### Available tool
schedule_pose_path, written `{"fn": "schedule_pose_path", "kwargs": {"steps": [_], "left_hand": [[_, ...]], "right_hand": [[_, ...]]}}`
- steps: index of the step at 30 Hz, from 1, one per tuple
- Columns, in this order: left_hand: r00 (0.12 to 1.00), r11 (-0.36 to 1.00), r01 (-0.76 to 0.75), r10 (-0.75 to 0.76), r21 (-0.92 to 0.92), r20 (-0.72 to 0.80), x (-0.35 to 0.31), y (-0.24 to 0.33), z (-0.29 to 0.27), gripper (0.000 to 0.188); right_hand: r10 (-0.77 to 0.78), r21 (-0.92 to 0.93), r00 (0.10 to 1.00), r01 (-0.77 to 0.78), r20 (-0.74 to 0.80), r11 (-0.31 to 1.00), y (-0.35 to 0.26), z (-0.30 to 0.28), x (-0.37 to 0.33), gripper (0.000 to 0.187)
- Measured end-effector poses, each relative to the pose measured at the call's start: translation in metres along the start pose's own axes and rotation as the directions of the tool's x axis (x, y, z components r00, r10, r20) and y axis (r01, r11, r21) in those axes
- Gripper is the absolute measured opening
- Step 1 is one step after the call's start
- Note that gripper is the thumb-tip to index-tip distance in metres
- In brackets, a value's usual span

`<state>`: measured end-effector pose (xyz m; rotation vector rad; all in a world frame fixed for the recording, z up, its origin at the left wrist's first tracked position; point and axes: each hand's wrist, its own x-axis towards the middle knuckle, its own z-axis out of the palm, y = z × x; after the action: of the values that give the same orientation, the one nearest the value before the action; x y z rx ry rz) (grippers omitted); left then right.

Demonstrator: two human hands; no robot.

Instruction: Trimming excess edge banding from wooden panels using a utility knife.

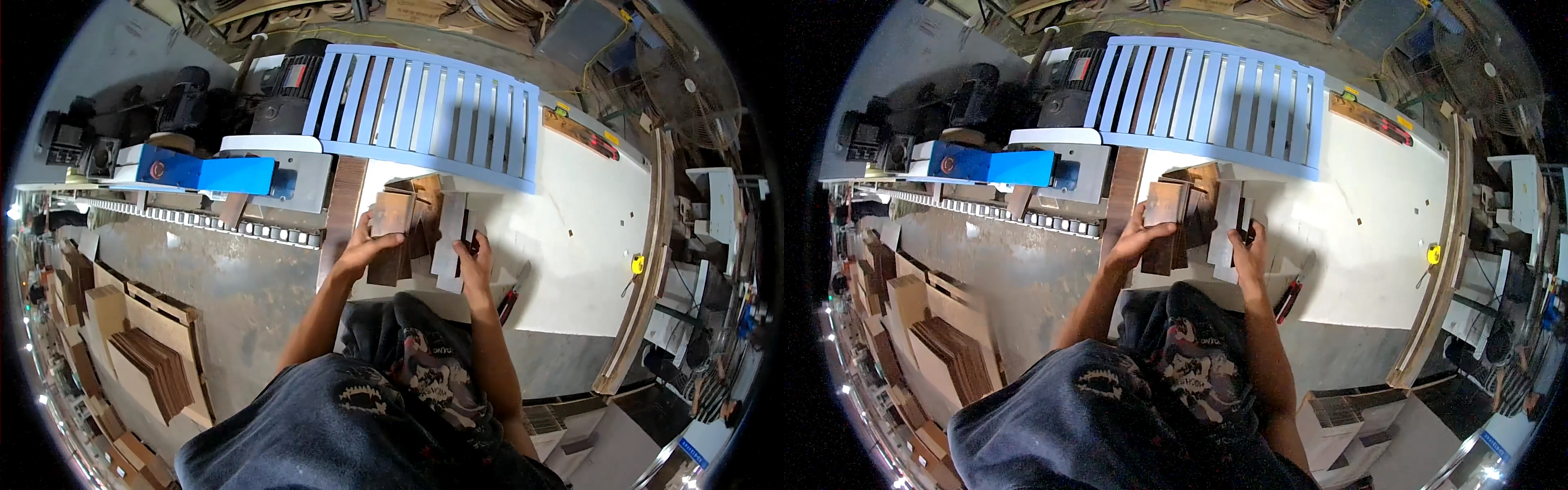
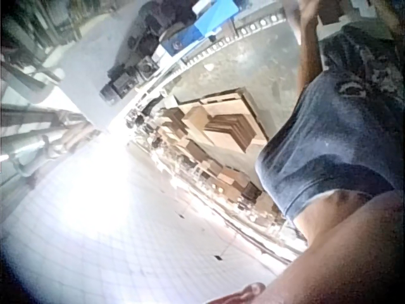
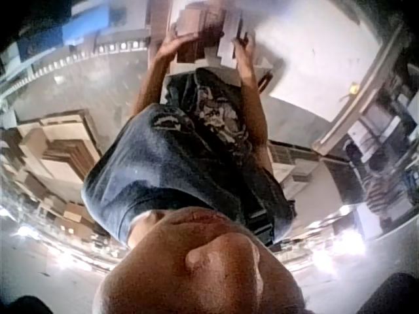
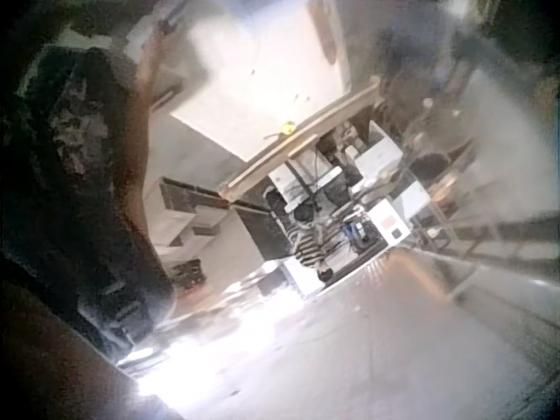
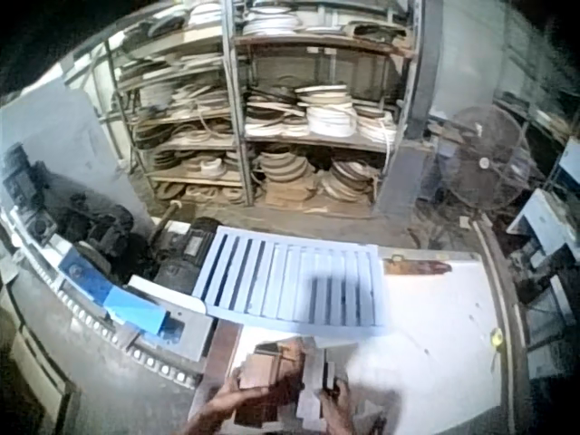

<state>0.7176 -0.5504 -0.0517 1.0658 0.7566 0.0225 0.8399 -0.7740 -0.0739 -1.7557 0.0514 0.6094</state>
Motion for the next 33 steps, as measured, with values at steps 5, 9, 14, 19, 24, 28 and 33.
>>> {"fn": "schedule_pose_path", "kwargs": {"steps": [5,9,14,19,24,28,33], "left_hand": [[0.987,0.965,0.144,-0.125,-0.218,0.098,-0.025,0.02,-0.009,0.073],[0.965,0.972,0.177,-0.139,-0.157,0.224,-0.023,0.016,0.007,0.059],[0.899,0.912,0.308,-0.185,-0.273,0.397,-0.02,-0.001,0.037,0.072],[0.807,0.967,0.253,-0.194,-0.031,0.557,-0.004,-0.004,0.095,0.07],[0.66,0.933,0.011,-0.277,0.359,0.698,0.027,-0.032,0.226,0.063],[0.339,0.844,0.117,-0.529,0.523,0.778,0.02,-0.06,0.336,0.066],[0.287,0.652,-0.421,-0.564,0.631,0.774,0.045,-0.135,0.432,0.064]], "right_hand": [[-0.007,0.025,0.998,0.006,0.069,1.0,-0.013,0.009,-0.02,0.052],[-0.12,-0.066,0.985,0.129,0.12,0.989,-0.016,0.02,-0.029,0.06],[-0.093,0.022,0.99,0.091,0.108,0.996,-0.047,0.008,-0.054,0.06],[-0.144,0.271,0.99,0.137,0.006,0.953,-0.075,-0.023,-0.083,0.058],[0.218,0.451,0.887,-0.012,-0.407,0.892,-0.046,-0.1,-0.103,0.079],[0.272,0.643,0.751,0.254,-0.602,0.723,-0.001,-0.161,-0.119,0.088],[0.427,0.532,0.345,0.316,-0.836,0.785,0.045,-0.201,-0.101,0.096]]}}
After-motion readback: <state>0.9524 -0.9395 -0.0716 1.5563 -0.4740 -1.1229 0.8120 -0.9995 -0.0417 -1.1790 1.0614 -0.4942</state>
